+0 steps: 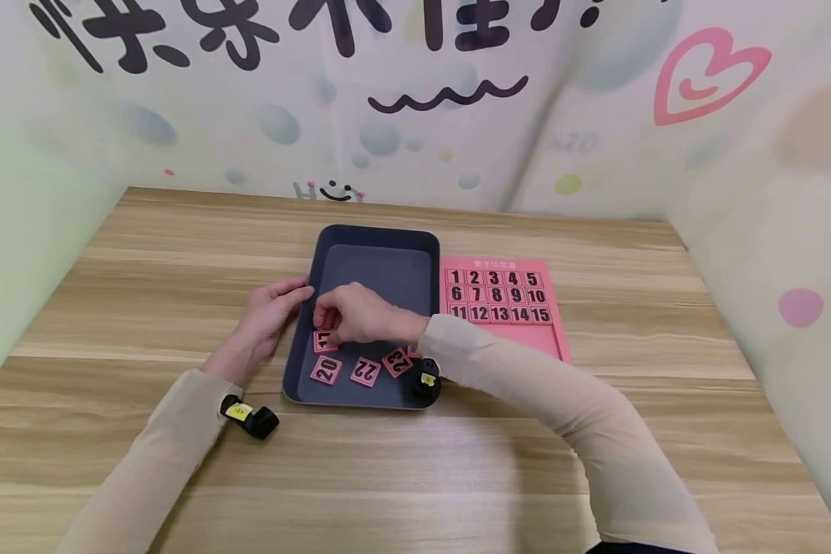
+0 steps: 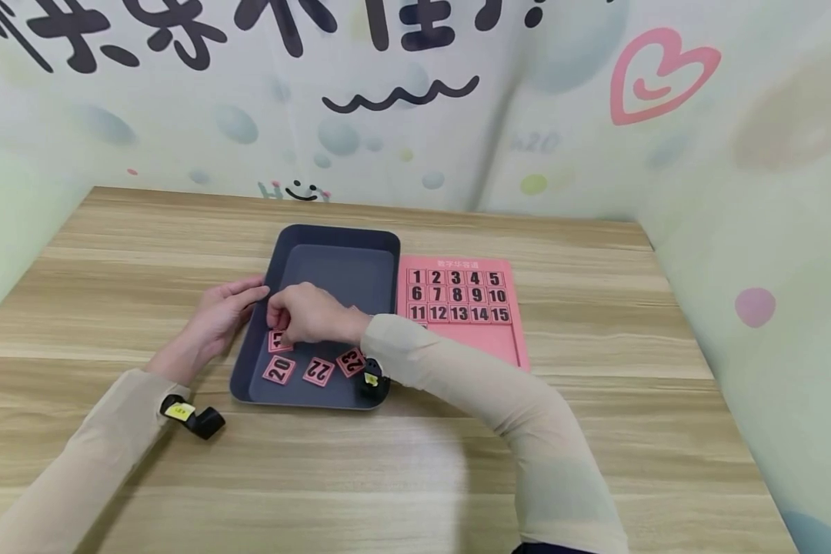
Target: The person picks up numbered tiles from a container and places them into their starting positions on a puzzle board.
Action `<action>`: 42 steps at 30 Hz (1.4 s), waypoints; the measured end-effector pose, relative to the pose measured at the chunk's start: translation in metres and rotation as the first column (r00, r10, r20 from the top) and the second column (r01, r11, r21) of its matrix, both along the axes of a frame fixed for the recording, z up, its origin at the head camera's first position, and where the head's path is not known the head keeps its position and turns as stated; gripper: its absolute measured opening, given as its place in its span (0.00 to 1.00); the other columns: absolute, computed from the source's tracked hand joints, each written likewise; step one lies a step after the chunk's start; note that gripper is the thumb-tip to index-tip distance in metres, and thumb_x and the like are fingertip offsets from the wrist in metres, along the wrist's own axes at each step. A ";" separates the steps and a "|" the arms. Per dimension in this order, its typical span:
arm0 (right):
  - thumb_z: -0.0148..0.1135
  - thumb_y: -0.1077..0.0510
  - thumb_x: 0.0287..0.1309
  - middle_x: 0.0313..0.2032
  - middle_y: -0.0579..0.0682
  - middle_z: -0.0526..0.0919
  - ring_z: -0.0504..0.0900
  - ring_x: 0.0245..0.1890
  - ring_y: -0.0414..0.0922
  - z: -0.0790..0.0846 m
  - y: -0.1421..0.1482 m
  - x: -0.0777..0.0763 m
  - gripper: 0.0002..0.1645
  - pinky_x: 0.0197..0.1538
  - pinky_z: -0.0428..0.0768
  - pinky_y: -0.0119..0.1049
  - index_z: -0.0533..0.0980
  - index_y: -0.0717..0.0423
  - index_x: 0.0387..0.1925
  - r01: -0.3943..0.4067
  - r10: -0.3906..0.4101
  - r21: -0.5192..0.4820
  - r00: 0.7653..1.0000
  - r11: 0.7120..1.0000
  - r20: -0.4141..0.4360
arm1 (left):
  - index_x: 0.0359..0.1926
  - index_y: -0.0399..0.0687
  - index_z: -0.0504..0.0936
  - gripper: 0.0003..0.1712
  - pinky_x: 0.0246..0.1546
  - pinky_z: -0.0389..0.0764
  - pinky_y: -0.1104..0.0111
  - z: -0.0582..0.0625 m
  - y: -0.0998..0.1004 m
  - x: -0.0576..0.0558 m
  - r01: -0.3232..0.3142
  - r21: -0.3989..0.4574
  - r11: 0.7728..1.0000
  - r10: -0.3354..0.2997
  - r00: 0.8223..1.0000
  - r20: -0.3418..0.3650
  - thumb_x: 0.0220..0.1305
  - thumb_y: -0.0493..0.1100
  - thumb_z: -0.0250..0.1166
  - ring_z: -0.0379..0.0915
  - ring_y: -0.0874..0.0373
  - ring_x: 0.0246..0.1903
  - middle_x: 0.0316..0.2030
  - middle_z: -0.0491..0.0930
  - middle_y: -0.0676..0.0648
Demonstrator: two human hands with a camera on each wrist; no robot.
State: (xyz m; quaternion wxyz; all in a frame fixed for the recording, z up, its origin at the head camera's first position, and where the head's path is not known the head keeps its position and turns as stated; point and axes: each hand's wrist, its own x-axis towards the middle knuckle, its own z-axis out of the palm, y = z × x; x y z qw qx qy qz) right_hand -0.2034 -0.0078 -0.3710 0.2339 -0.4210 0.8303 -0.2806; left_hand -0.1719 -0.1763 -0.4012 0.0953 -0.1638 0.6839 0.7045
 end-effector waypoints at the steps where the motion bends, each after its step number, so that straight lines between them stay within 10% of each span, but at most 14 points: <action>1: 0.71 0.63 0.48 0.33 0.48 0.81 0.77 0.32 0.38 0.000 0.000 0.001 0.12 0.36 0.74 0.24 0.79 0.57 0.37 -0.009 0.009 0.006 1.000 1.000 -0.011 | 0.64 0.30 0.64 0.29 0.40 0.71 0.82 0.000 0.000 0.000 0.001 0.002 1.000 -0.001 1.000 -0.001 0.65 0.38 0.57 0.70 0.73 0.36 0.62 0.66 0.40; 22: 0.69 0.62 0.49 0.38 0.48 0.76 0.73 0.35 0.41 0.000 0.003 0.002 0.17 0.35 0.72 0.27 0.78 0.56 0.43 -0.059 0.080 0.129 0.984 0.990 -0.161 | 0.64 0.30 0.63 0.30 0.39 0.71 0.82 0.001 0.004 -0.002 0.014 0.016 1.000 -0.014 1.000 -0.006 0.65 0.37 0.57 0.71 0.74 0.35 0.62 0.65 0.40; 42: 0.69 0.65 0.46 0.39 0.51 0.77 0.75 0.41 0.45 0.040 0.080 0.002 0.19 0.44 0.76 0.35 0.77 0.60 0.43 0.137 -0.149 -0.090 0.978 0.987 -0.145 | 0.65 0.33 0.63 0.30 0.42 0.72 0.81 -0.001 0.001 0.000 0.012 -0.002 1.000 -0.012 1.000 0.027 0.65 0.39 0.58 0.69 0.69 0.41 0.64 0.63 0.39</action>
